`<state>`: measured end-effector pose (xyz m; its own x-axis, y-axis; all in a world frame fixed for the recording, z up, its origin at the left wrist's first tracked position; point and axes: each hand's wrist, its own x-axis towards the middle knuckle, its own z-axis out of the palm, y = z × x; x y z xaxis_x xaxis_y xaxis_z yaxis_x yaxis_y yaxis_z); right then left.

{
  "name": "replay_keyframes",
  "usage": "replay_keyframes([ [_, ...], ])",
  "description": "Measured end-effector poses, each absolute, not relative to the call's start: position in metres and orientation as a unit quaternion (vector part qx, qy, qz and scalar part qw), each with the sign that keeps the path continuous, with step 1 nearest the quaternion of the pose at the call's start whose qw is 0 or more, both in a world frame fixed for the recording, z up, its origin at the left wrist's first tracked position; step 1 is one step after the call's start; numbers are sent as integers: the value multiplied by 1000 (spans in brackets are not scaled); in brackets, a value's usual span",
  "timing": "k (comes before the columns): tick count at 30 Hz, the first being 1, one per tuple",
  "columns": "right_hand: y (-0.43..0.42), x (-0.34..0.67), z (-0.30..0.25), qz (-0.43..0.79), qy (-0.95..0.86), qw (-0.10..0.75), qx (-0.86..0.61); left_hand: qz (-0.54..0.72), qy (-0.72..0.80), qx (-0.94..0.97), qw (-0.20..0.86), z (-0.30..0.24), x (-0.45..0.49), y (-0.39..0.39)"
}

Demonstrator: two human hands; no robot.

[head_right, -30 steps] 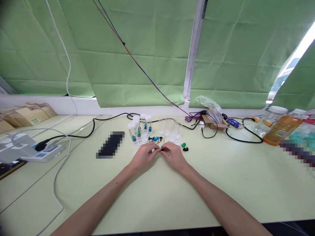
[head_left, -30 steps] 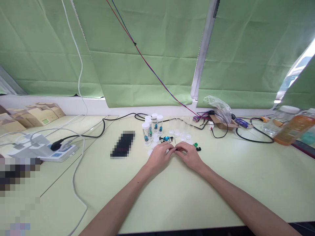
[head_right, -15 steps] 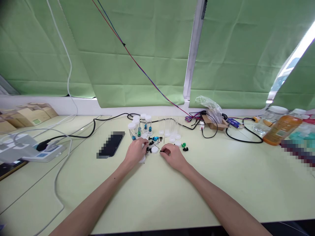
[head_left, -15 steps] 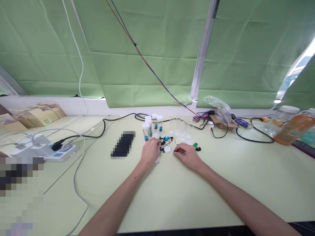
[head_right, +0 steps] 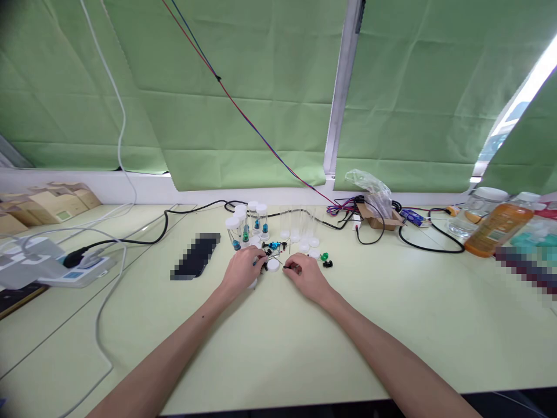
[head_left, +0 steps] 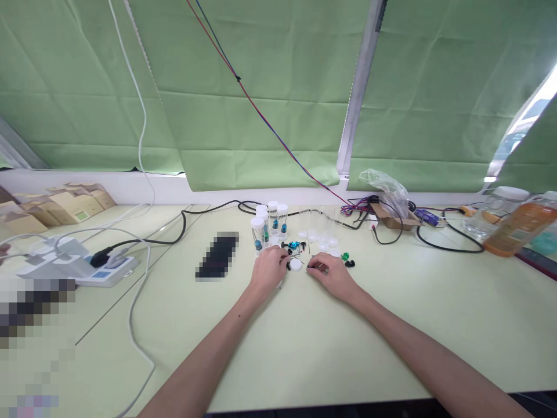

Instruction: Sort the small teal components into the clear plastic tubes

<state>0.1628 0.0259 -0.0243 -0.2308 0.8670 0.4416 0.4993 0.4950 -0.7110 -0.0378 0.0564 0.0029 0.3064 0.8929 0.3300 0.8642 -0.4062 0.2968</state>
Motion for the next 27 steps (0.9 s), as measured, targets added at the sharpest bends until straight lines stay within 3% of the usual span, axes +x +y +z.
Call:
replay_keyframes([
  [15, 27, 161, -25, 212, -756, 424, -452, 249, 546, 799, 29, 7, -35, 57],
  [27, 28, 160, -27, 206, -768, 412, -444, 138, 583, 800, 33, 25, 3, 99],
])
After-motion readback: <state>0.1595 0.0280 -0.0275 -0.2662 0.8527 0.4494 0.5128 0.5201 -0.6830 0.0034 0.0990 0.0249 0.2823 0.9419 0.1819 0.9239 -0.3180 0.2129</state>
